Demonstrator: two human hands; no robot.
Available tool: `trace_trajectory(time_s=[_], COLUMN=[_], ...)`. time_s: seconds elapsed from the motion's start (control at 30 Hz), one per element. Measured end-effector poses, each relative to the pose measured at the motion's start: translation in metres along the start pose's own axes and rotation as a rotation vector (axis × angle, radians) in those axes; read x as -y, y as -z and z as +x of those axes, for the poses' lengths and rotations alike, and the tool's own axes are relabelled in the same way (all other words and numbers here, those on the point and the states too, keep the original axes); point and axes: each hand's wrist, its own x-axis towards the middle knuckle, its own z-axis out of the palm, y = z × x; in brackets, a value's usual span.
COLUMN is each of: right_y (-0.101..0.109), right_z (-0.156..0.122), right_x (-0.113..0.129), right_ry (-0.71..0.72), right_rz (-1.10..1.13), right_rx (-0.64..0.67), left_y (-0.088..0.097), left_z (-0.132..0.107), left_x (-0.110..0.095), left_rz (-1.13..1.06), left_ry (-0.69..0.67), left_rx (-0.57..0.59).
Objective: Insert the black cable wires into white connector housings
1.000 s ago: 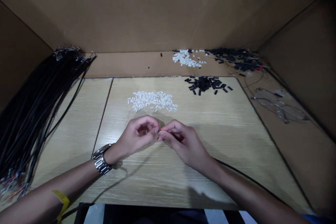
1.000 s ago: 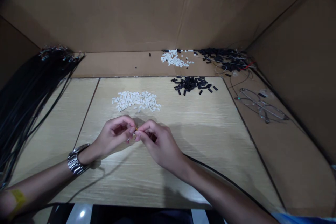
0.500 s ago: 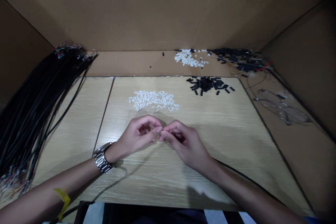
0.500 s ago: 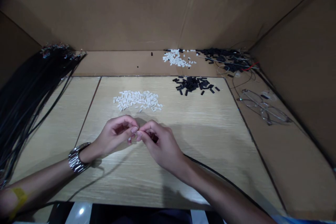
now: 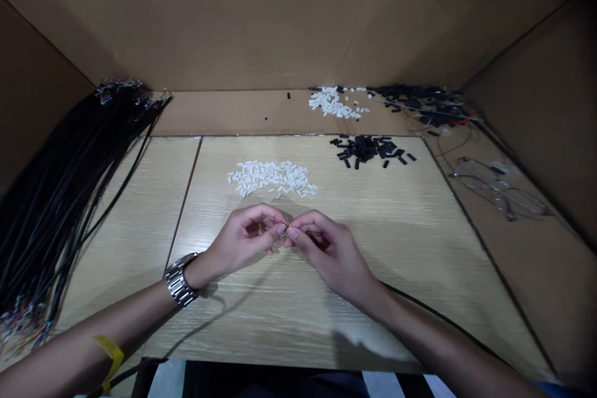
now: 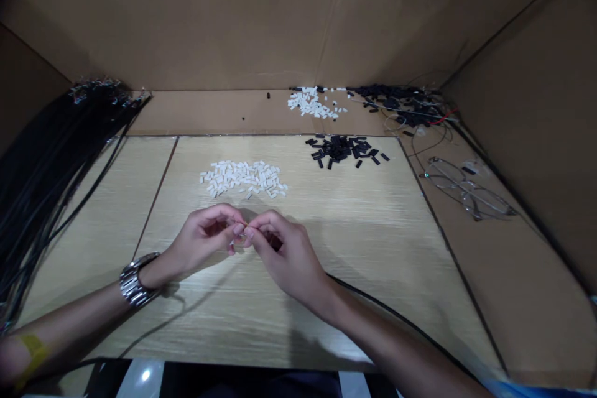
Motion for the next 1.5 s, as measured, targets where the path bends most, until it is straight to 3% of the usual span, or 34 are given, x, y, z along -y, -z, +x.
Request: trace_trajectory(time_s=[0.53,1.1,1.5], right_y=[-0.003,-0.0049,-0.0018], right_z=[-0.0003,-0.0007,-0.0008], right_x=[-0.0019,-0.0048,0.0007], right_ry=[0.019,0.013,0.008], right_rz=[0.025,0.061,0.158], right_rx=[-0.079,-0.048,0.034], left_y=[-0.0013,-0.0059,-0.0038], left_z=[0.0017,-0.0003,0.0013], left_x=[0.001,-0.0037,-0.0036], left_rz=[-0.063,0.057,-0.04], left_ry=[0.022,0.027,0.002], left_rx=[-0.035,-0.064,-0.054])
